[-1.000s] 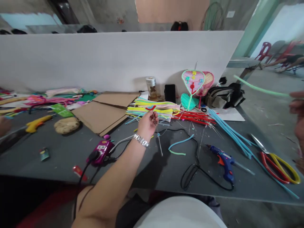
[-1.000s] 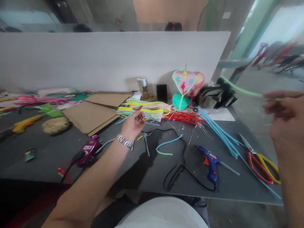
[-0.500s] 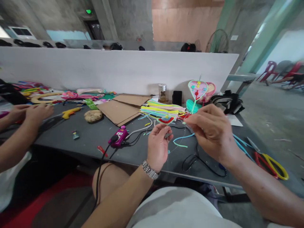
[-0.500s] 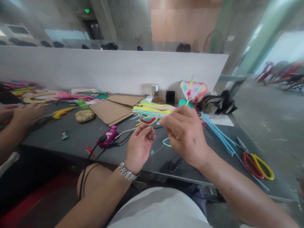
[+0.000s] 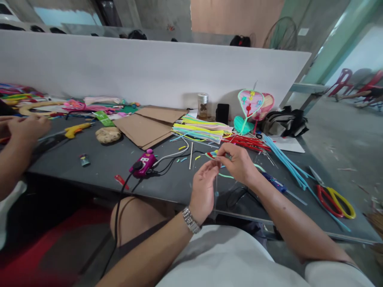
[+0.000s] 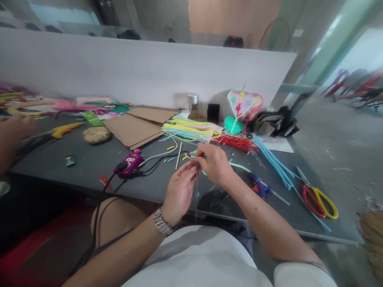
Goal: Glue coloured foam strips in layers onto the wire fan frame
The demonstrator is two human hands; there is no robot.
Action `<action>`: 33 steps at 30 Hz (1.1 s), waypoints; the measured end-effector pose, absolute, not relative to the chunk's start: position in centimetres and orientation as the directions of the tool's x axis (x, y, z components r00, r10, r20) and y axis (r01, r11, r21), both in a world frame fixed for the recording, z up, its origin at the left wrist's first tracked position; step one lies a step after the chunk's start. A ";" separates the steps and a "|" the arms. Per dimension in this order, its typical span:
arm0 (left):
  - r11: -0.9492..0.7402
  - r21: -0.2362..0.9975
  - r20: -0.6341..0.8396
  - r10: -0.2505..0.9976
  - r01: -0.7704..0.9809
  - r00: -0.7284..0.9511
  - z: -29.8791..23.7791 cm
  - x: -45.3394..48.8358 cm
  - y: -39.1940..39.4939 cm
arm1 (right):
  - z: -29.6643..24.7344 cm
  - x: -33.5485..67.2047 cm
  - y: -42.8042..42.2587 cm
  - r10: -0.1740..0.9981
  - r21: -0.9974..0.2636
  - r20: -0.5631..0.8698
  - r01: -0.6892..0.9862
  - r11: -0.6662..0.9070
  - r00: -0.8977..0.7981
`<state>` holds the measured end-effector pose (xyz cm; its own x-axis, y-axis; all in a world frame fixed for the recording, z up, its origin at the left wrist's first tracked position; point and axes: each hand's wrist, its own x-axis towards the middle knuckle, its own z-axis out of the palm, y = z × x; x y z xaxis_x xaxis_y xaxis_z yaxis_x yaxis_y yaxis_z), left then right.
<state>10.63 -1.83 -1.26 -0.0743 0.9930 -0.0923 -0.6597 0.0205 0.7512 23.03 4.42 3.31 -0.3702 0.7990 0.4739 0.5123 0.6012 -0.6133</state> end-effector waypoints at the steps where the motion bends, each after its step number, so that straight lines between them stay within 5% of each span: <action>1: 0.051 0.779 -0.108 0.993 -0.625 -0.053 -1.2 10.2 -2.5 | 3.2 23.1 4.7 0.801 -0.617 0.475 0.512 0.598 -0.364; 4: 0.134 0.866 -0.135 0.990 -0.482 0.035 -0.3 7.9 -4.3 | 3.1 23.5 5.3 0.797 -0.610 0.487 0.514 0.604 -0.358; 9: -0.265 0.960 0.236 0.939 -0.090 -0.251 0.9 3.7 -2.0 | 3.1 23.3 5.1 0.780 -0.576 0.475 0.526 0.626 -0.408; 15: -0.027 0.963 0.012 0.998 -0.268 -0.058 -0.7 3.1 2.2 | 1.9 21.8 4.8 0.743 -0.506 0.533 0.552 0.663 -0.404; 19: 0.033 0.925 -0.061 0.996 -0.379 -0.061 -1.4 3.4 1.9 | 0.7 20.6 3.6 0.662 -0.316 0.684 0.694 0.647 -0.305; 25: 0.180 0.812 -0.221 0.975 -0.555 -0.006 -1.3 3.0 1.1 | -0.8 18.2 1.1 0.593 -0.064 0.694 0.785 0.616 -0.408; 33: 0.217 0.785 -0.259 0.966 -0.581 0.012 -1.8 2.8 -0.2 | -2.4 17.6 0.1 0.558 -0.079 0.712 0.741 0.667 -0.427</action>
